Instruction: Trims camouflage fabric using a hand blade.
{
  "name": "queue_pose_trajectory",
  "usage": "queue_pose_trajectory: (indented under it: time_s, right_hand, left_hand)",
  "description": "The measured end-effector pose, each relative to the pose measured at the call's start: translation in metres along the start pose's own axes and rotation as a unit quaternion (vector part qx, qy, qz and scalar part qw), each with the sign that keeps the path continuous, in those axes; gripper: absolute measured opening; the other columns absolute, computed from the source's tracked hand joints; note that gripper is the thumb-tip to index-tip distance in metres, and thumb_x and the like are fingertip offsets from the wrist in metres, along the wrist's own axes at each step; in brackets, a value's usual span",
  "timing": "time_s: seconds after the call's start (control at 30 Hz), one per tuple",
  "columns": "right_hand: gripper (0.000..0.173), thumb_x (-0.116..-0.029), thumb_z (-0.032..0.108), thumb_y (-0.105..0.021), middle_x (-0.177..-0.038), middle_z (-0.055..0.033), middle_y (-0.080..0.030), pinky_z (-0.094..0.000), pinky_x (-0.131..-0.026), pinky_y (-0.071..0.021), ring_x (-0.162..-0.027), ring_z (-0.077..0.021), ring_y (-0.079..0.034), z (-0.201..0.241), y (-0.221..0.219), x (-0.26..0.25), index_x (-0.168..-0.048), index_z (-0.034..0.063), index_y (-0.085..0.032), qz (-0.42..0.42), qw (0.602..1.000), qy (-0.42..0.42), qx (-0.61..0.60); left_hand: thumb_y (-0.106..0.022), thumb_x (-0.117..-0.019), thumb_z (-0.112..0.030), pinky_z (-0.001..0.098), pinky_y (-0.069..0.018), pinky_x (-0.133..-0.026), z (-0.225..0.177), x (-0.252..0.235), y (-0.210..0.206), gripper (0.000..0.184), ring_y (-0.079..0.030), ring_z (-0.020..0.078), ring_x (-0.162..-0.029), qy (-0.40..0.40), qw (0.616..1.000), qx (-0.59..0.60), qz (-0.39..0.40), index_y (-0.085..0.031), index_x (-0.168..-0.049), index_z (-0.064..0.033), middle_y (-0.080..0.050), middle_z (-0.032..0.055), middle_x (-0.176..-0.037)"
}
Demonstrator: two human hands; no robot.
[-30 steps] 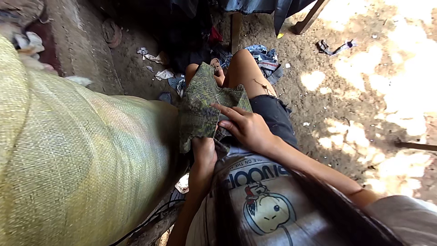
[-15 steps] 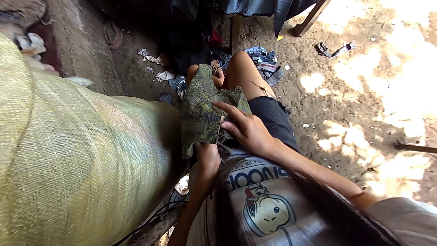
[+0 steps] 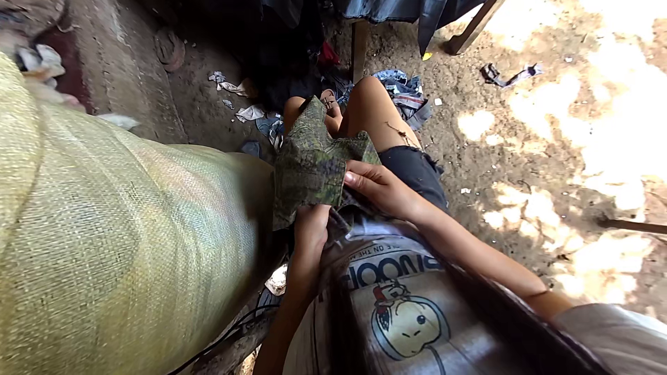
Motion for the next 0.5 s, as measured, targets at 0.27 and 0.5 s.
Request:
queue_pose_trajectory:
  time_s: [0.27,0.5]
  right_hand:
    - [0.031,-0.1075,0.025,-0.048,-0.093,-0.0009,-0.070,-0.0276,-0.070,-0.0541,-0.078,-0.0047,-0.064,0.008,0.006,0.000,-0.118,0.0069,-0.070,-0.055,0.971,0.093,0.213]
    - [0.044,-0.1033,0.037,-0.054,-0.087,-0.0099,-0.067,-0.0398,-0.051,-0.0506,-0.063,-0.0224,-0.063,0.011,-0.003,0.005,-0.136,0.0088,-0.065,-0.089,0.910,0.155,0.374]
  left_hand:
    - [-0.065,-0.0902,0.009,0.0243,-0.0557,-0.090,-0.002,-0.004,0.002,0.030,-0.066,0.0040,-0.099,0.020,0.999,0.014,-0.026,-0.063,-0.117,-0.0042,-0.070,-0.0007,-0.103]
    - [-0.064,-0.0910,0.007,0.0270,-0.0580,-0.085,-0.009,-0.002,0.005,0.023,-0.069,0.0075,-0.091,0.029,0.997,0.062,-0.042,-0.065,-0.109,-0.0066,-0.071,0.0003,-0.095]
Point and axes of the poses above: each hand's wrist, its own x-axis away from the middle knuckle, its own y-axis out of the back of the hand, z = x × y, the point moved 4 cm from there along -x, towards the middle knuckle
